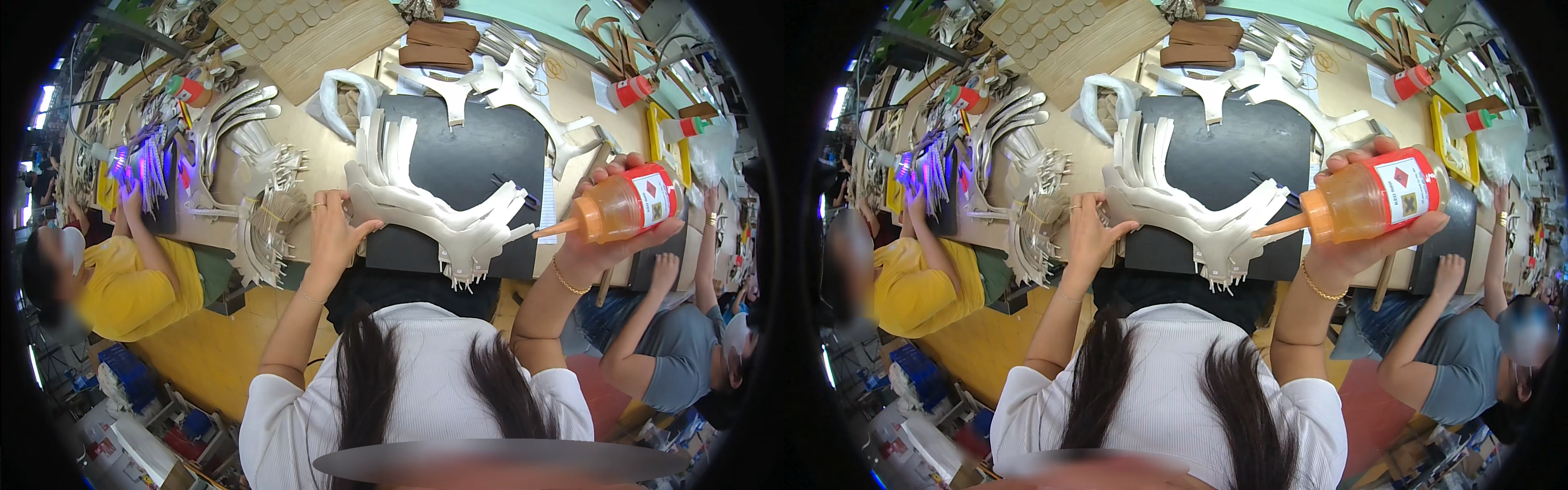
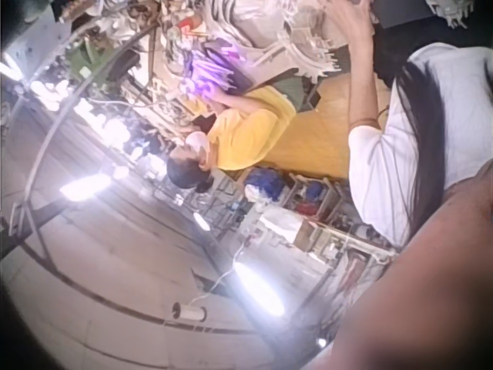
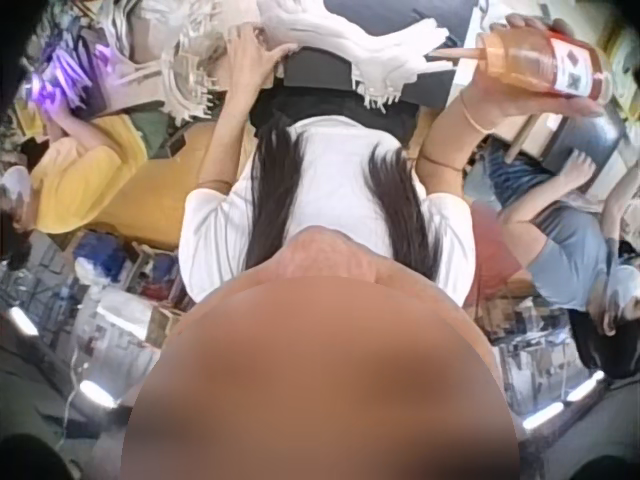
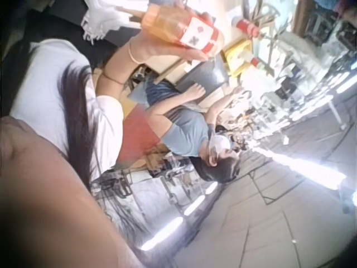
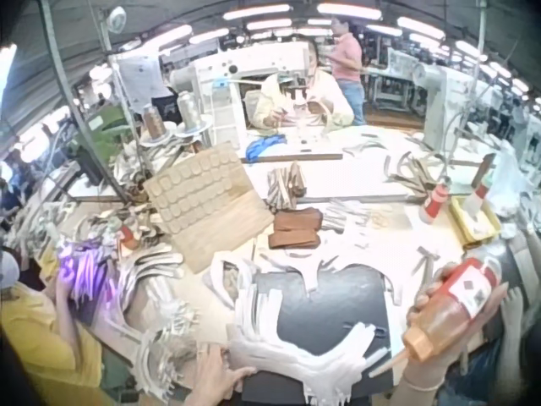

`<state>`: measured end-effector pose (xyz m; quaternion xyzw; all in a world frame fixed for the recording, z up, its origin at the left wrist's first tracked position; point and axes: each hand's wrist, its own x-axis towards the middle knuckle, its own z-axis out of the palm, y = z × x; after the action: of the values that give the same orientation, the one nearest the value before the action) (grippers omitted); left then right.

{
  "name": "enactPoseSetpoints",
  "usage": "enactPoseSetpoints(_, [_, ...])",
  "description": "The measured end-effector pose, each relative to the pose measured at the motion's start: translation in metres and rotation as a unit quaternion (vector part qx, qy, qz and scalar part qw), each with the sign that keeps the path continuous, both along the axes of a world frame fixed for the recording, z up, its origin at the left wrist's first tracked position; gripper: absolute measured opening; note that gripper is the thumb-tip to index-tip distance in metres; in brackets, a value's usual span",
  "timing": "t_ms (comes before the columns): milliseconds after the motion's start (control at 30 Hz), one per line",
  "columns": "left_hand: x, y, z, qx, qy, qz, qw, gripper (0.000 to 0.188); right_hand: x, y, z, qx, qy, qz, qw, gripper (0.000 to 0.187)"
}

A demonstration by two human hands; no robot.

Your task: The person applies glue from a bottle to the edges of white plastic components and joins them together by hand. The person handles multiple parts, aligns them, and presses them to bond, working at a cluttered workbench.

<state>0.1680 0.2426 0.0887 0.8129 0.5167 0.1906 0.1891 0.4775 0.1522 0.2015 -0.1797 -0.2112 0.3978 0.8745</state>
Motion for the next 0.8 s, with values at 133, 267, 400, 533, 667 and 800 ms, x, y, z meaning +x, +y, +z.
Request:
enactPoseSetpoints(133, [0.005, -0.008, 0.014, -0.084, -0.106, 0.02, 0.991, 0.044, -0.011, 0.001, 0.001, -0.039, -0.021, -0.033, 0.998, 0.094])
enactPoseSetpoints(267, [0.013, -0.009, 0.054, -0.48, -0.398, 0.042, 0.781, 0.033, -0.031, 0.007, 0.0, -0.172, -0.145, -0.1, 0.969, 0.1])
enactPoseSetpoints(400, [0.03, -0.001, 0.098, -0.578, -0.445, -0.024, 0.684, 0.037, -0.055, 0.018, 0.005, -0.205, -0.269, -0.081, 0.938, 0.109])
enactPoseSetpoints(533, [0.052, -0.002, 0.119, -0.563, -0.404, -0.056, 0.719, 0.041, -0.058, 0.028, 0.015, -0.207, -0.297, -0.159, 0.918, 0.111])
enactPoseSetpoints(667, [0.063, -0.009, 0.128, -0.549, -0.396, -0.087, 0.731, 0.043, -0.052, 0.028, 0.021, -0.201, -0.313, -0.197, 0.907, 0.111])
enactPoseSetpoints(800, [0.067, -0.011, 0.133, -0.544, -0.398, -0.101, 0.732, 0.045, -0.047, 0.025, 0.023, -0.21, -0.34, -0.214, 0.891, 0.112])
